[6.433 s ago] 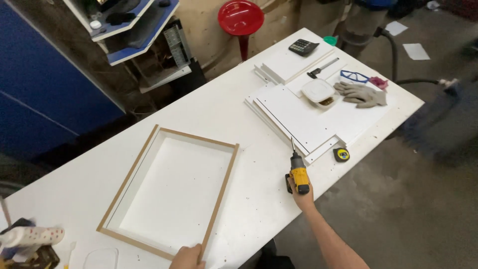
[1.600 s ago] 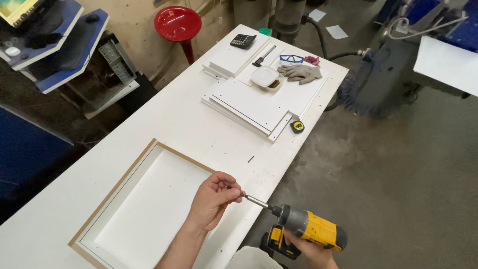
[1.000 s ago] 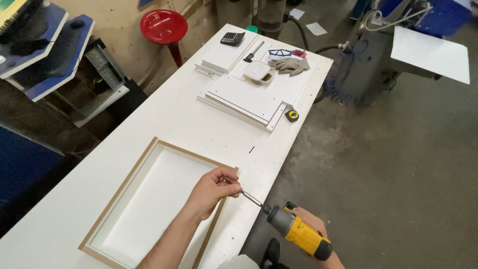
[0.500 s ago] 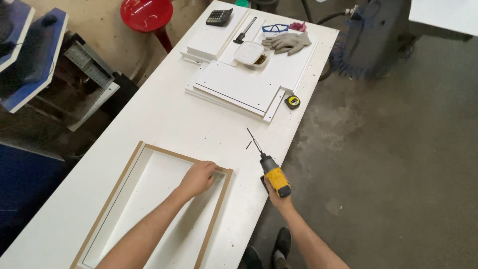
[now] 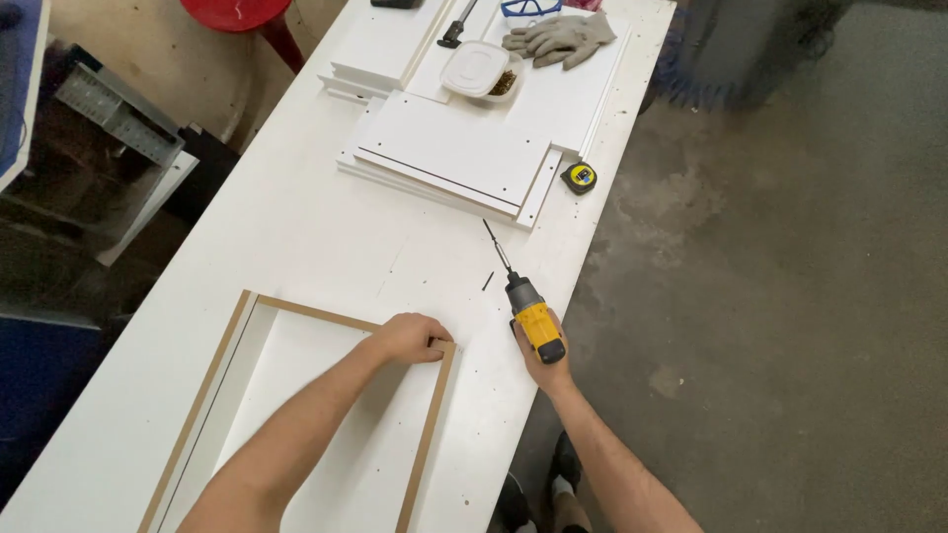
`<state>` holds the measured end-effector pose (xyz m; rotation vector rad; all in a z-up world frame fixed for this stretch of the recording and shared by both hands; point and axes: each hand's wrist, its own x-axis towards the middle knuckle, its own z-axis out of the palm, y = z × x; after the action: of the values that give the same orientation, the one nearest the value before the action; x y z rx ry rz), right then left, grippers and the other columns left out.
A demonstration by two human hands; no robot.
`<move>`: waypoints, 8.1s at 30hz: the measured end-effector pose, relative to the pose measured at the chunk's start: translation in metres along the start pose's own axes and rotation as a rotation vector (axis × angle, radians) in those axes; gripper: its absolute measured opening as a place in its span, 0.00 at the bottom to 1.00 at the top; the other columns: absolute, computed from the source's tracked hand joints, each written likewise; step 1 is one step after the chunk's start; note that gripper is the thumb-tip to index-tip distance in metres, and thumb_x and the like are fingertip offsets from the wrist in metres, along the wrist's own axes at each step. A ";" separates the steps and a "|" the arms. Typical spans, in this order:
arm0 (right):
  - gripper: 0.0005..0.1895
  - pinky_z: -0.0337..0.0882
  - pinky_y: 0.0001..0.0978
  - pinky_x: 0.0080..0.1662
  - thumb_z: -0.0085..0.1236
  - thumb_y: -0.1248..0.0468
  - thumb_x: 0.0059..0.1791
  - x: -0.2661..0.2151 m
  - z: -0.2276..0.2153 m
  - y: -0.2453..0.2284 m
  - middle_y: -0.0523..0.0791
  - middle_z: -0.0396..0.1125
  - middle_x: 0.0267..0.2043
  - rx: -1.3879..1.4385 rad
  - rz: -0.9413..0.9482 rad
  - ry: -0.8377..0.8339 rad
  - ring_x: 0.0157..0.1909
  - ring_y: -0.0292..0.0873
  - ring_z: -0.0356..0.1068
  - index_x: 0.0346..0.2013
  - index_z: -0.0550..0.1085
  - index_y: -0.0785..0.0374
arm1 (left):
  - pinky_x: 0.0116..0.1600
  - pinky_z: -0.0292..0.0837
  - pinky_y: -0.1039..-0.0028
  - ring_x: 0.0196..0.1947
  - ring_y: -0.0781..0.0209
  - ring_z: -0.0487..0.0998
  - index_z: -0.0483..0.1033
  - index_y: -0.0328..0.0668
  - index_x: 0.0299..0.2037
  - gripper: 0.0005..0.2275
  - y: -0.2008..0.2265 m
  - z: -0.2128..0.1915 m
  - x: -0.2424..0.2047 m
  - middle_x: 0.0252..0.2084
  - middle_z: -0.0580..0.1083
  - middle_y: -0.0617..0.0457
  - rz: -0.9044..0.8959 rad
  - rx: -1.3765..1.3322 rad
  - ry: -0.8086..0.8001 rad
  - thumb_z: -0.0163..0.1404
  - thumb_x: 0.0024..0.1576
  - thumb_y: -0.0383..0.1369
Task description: Assembling a wooden drawer by aligning frame components and fastening them together using a power drill and screws.
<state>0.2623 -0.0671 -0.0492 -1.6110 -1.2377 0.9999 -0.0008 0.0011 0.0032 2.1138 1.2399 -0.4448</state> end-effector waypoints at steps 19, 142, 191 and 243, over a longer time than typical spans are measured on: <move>0.50 0.57 0.41 0.70 0.64 0.57 0.45 -0.097 0.090 -0.011 0.45 0.46 0.79 0.172 0.077 -0.352 0.76 0.44 0.49 0.76 0.48 0.54 | 0.47 0.68 0.74 0.47 0.72 0.77 0.82 0.71 0.50 0.17 -0.021 -0.009 0.009 0.48 0.80 0.77 0.107 -0.169 -0.096 0.49 0.52 0.38; 0.15 0.69 0.36 0.34 0.66 0.67 0.47 -0.071 -0.051 0.064 0.48 0.65 0.16 0.684 0.889 -0.333 0.20 0.41 0.63 0.18 0.72 0.65 | 0.47 0.69 0.71 0.51 0.68 0.74 0.78 0.57 0.45 0.28 -0.033 0.009 0.031 0.47 0.77 0.73 0.258 -0.073 -0.163 0.60 0.40 0.61; 0.10 0.61 0.36 0.25 0.58 0.71 0.51 -0.073 -0.033 0.052 0.49 0.60 0.18 0.950 1.153 -0.329 0.20 0.42 0.57 0.42 0.75 0.78 | 0.35 0.68 0.65 0.45 0.63 0.73 0.74 0.52 0.39 0.25 -0.038 0.009 0.023 0.41 0.74 0.67 0.351 -0.048 -0.189 0.53 0.48 0.63; 0.09 0.63 0.37 0.23 0.60 0.69 0.50 -0.078 -0.020 0.046 0.48 0.60 0.16 0.918 1.163 -0.344 0.17 0.43 0.59 0.41 0.76 0.74 | 0.24 0.63 0.62 0.32 0.57 0.70 0.66 0.46 0.34 0.03 -0.049 0.028 0.026 0.32 0.69 0.59 0.484 0.062 -0.007 0.48 0.56 0.30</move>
<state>0.2801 -0.1534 -0.0785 -1.3050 0.2163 2.1891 -0.0292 0.0165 -0.0501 2.3630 0.6779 -0.2750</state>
